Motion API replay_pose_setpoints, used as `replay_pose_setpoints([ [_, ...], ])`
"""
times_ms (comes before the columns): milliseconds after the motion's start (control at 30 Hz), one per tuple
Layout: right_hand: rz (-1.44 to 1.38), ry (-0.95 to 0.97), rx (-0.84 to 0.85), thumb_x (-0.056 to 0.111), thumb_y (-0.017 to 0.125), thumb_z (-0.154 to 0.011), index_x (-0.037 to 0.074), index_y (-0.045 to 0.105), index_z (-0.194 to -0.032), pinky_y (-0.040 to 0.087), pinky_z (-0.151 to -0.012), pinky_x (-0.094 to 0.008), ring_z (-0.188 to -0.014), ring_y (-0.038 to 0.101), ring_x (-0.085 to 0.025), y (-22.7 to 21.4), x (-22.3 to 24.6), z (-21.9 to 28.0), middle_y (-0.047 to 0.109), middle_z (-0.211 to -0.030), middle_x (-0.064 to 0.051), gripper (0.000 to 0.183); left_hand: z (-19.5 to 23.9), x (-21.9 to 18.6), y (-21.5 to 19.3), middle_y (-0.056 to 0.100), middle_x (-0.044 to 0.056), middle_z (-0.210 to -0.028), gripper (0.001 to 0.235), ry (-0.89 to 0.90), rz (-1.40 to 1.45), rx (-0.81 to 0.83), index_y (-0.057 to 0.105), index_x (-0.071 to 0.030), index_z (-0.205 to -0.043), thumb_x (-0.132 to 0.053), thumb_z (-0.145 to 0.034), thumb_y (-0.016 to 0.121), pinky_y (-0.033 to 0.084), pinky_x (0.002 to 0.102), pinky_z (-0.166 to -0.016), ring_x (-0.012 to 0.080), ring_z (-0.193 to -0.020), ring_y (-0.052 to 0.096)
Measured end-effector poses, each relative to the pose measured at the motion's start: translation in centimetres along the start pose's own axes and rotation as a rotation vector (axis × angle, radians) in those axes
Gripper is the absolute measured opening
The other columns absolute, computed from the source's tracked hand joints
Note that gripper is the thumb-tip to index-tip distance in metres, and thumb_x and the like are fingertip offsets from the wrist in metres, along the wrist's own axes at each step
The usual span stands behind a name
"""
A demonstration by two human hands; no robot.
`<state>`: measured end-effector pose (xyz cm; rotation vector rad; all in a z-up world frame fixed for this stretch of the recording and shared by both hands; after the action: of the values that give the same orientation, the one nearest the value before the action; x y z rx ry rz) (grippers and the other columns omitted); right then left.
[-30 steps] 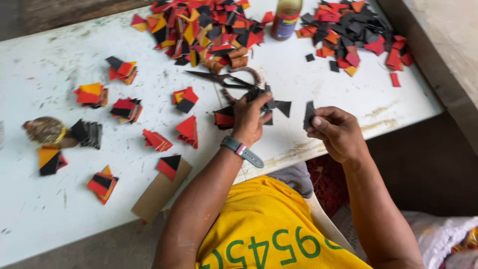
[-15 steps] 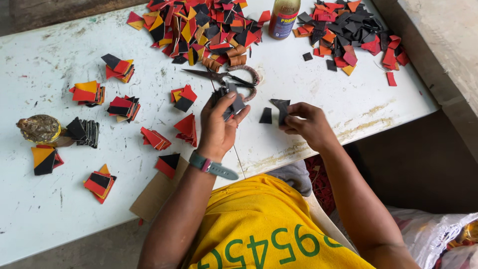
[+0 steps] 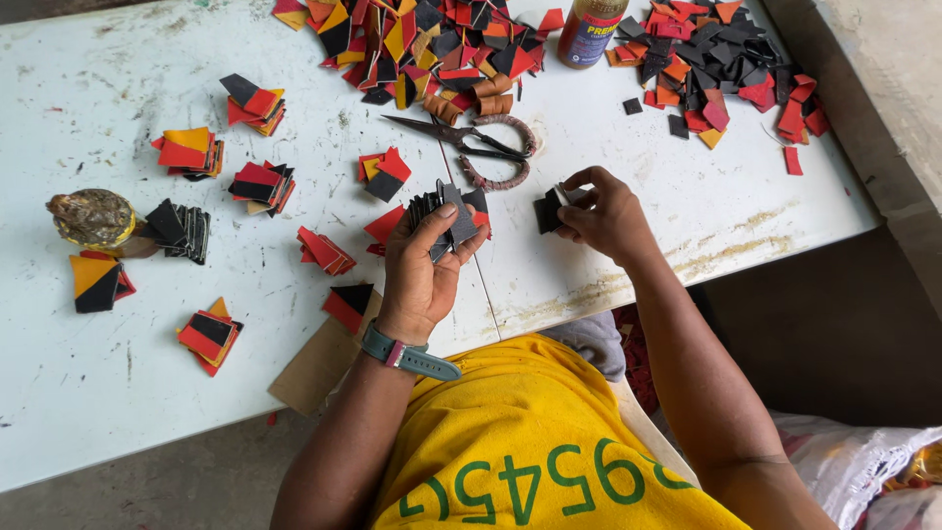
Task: The person sorts small triangular pieces of colored material on a white table. They pick up pieces, separate them by color, and place them into small stacks. A pair of scissors and a bottle are also visible on the table.
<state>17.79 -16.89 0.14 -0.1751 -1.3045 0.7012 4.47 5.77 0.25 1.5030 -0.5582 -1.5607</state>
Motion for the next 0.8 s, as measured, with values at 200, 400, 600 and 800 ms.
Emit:
replay_pose_setpoints([
  [200,0.76,-0.235,-0.088,0.017,0.061,-0.097,0.022,0.076,-0.12,0.057,-0.088,-0.041,-0.097,0.069,-0.027,1.2,2.1,2.0,0.066,-0.121,-0.006,0.028,0.9,0.3,-0.2,0.071,0.006,-0.102,0.014,-0.003,0.021,0.03,0.066,-0.005,-0.109,-0.007,-0.095,0.07,0.061,0.049,-0.097,0.0165,-0.096,0.07],
  [400,1.067,-0.528,0.084,0.002,0.046,-0.097,0.021,0.076,-0.12,0.052,-0.094,-0.037,-0.11,0.061,-0.023,0.2,3.4,1.1,0.066,-0.125,-0.003,0.042,1.2,0.5,-0.5,0.071,0.006,-0.102,0.014,0.001,-0.003,0.038,0.067,-0.006,-0.109,-0.009,-0.096,0.07,0.061,0.048,-0.096,0.0164,-0.096,0.07],
  [600,1.011,-0.656,0.072,-0.005,0.052,-0.085,0.017,0.08,-0.107,0.051,-0.097,-0.038,-0.109,0.064,-0.027,-0.7,4.7,0.5,0.072,-0.119,-0.005,0.042,1.3,1.0,-1.0,0.07,0.006,-0.105,0.017,0.001,-0.04,0.016,0.066,-0.007,-0.111,-0.01,-0.095,0.072,0.058,0.042,-0.091,0.0177,-0.098,0.068],
  [800,0.423,-0.506,0.021,0.01,0.076,-0.092,0.006,0.073,-0.102,0.059,-0.082,-0.032,-0.091,0.073,-0.018,-1.7,5.5,2.6,0.073,-0.101,-0.009,0.012,1.7,1.3,-0.3,0.07,0.005,-0.107,0.027,-0.017,-0.04,0.162,0.066,-0.006,-0.116,-0.003,-0.091,0.076,0.056,0.034,-0.091,0.016,-0.099,0.067],
])
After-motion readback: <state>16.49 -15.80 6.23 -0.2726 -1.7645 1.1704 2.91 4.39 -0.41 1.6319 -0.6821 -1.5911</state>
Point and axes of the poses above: each hand's wrist, its own z-axis away from the middle knuckle, its own y-axis out of the palm, x = y × z, the point moved 3 cm from there along -z, towards the middle knuckle
